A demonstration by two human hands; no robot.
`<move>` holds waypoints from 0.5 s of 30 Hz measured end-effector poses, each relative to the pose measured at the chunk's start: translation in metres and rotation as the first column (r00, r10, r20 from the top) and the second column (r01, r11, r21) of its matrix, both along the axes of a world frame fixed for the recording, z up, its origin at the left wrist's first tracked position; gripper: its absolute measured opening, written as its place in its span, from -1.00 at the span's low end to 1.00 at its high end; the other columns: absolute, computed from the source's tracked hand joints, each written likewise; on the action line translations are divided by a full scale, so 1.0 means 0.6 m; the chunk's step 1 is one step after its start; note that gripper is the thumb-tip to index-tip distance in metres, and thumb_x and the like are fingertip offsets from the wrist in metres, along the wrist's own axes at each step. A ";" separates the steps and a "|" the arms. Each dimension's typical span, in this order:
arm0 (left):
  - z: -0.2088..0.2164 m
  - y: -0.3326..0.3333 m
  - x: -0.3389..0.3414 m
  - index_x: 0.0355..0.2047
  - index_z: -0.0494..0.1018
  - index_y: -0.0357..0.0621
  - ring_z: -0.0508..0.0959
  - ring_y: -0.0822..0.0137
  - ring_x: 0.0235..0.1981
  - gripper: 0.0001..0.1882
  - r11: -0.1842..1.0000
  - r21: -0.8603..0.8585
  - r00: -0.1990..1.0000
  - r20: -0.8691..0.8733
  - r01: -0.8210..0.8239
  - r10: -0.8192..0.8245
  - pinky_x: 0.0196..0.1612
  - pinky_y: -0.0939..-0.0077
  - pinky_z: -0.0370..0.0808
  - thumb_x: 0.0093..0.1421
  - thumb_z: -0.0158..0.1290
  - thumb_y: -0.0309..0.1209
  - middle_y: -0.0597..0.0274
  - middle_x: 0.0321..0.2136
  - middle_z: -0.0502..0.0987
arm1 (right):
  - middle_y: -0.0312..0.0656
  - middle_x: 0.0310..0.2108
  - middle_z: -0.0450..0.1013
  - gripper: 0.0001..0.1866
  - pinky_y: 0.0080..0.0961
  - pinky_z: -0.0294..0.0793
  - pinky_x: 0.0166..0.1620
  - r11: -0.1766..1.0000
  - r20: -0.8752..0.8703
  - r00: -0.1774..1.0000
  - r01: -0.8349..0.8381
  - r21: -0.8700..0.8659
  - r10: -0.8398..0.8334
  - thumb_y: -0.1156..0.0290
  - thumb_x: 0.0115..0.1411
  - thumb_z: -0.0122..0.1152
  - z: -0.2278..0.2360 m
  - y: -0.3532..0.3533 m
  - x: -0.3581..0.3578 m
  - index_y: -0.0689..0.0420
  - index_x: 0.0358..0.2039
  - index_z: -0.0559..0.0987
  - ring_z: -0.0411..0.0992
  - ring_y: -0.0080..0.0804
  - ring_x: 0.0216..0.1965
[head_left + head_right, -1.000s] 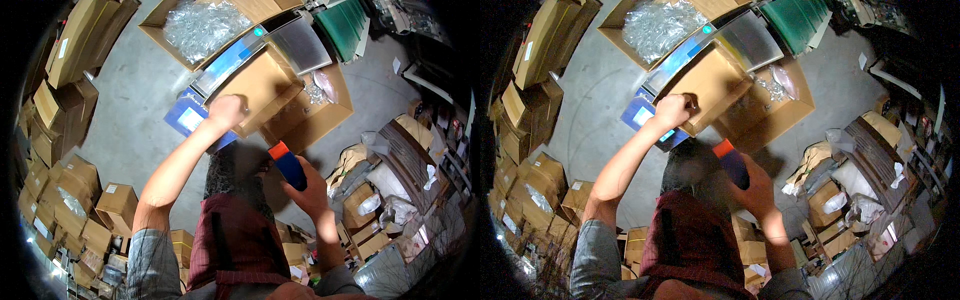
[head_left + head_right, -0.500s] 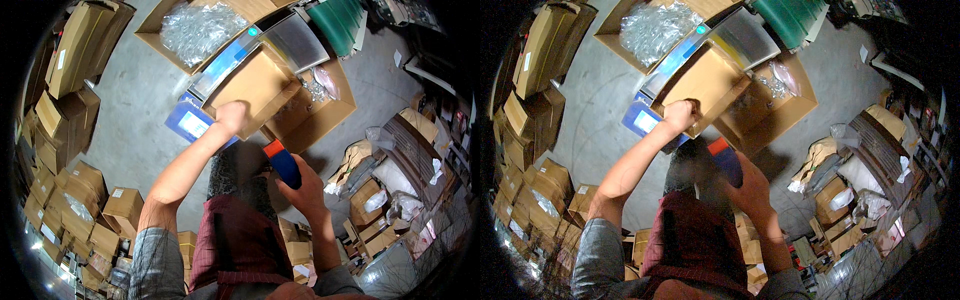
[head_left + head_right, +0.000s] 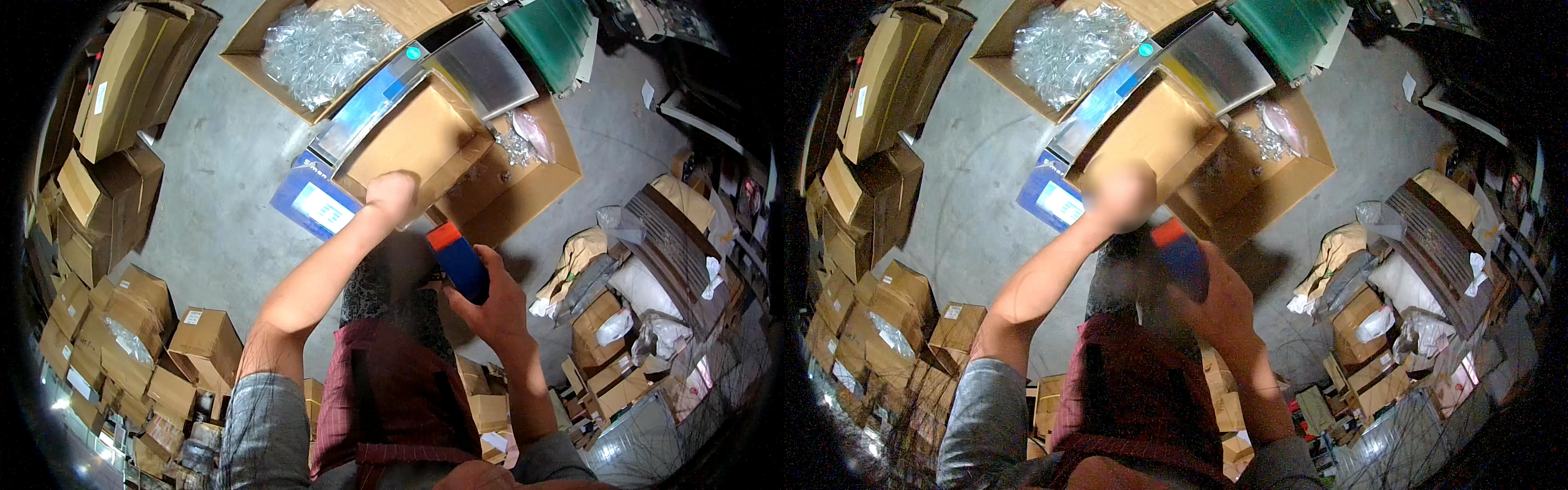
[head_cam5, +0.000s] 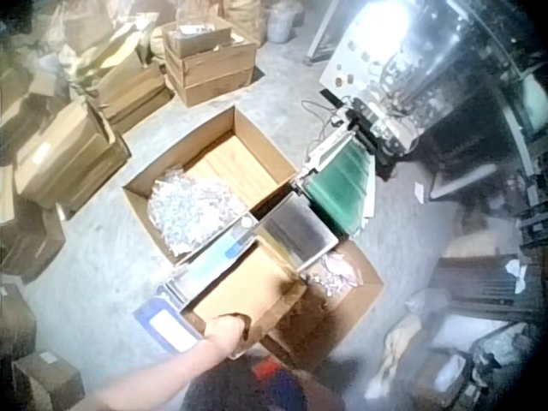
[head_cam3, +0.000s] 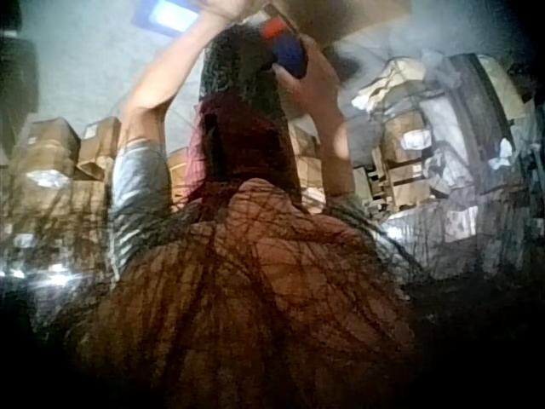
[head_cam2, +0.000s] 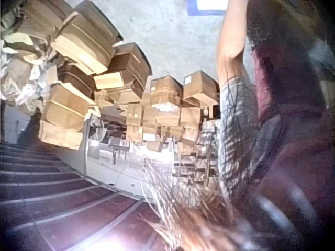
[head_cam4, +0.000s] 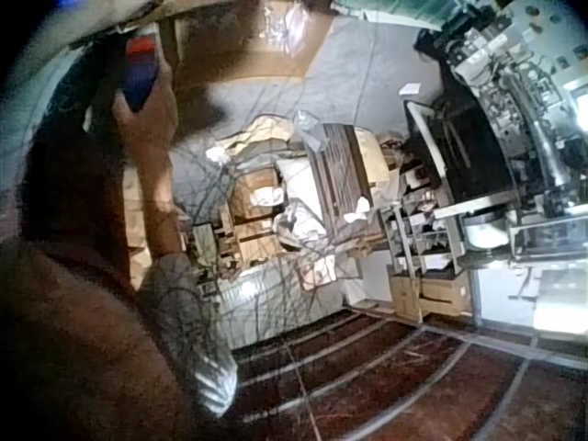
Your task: The person loads a roll of packing tape into a handheld dispenser and then repeatedly tapes the seams of several cardboard boxes. The person places the taped boxes aside and briefly interacts with another person before continuing to tape more boxes.
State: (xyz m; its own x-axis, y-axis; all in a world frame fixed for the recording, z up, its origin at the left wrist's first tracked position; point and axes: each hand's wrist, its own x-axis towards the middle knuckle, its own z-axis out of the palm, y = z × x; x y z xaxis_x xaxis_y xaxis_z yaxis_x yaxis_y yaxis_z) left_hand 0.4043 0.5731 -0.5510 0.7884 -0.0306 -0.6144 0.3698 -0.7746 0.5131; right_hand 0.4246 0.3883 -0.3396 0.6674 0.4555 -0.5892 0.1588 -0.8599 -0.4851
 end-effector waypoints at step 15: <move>0.015 0.019 -0.043 -0.17 0.42 -0.28 0.61 -0.04 -0.25 -0.56 0.992 -0.018 0.912 0.393 -0.121 0.118 -0.13 0.17 0.56 0.05 0.19 -0.21 -0.08 -0.39 0.62 | 0.21 0.09 0.43 -0.10 -0.08 0.44 0.11 0.997 -0.062 0.996 0.065 -0.045 -0.067 0.14 0.06 0.41 0.009 0.005 -0.002 0.14 0.32 0.17 0.44 0.20 0.08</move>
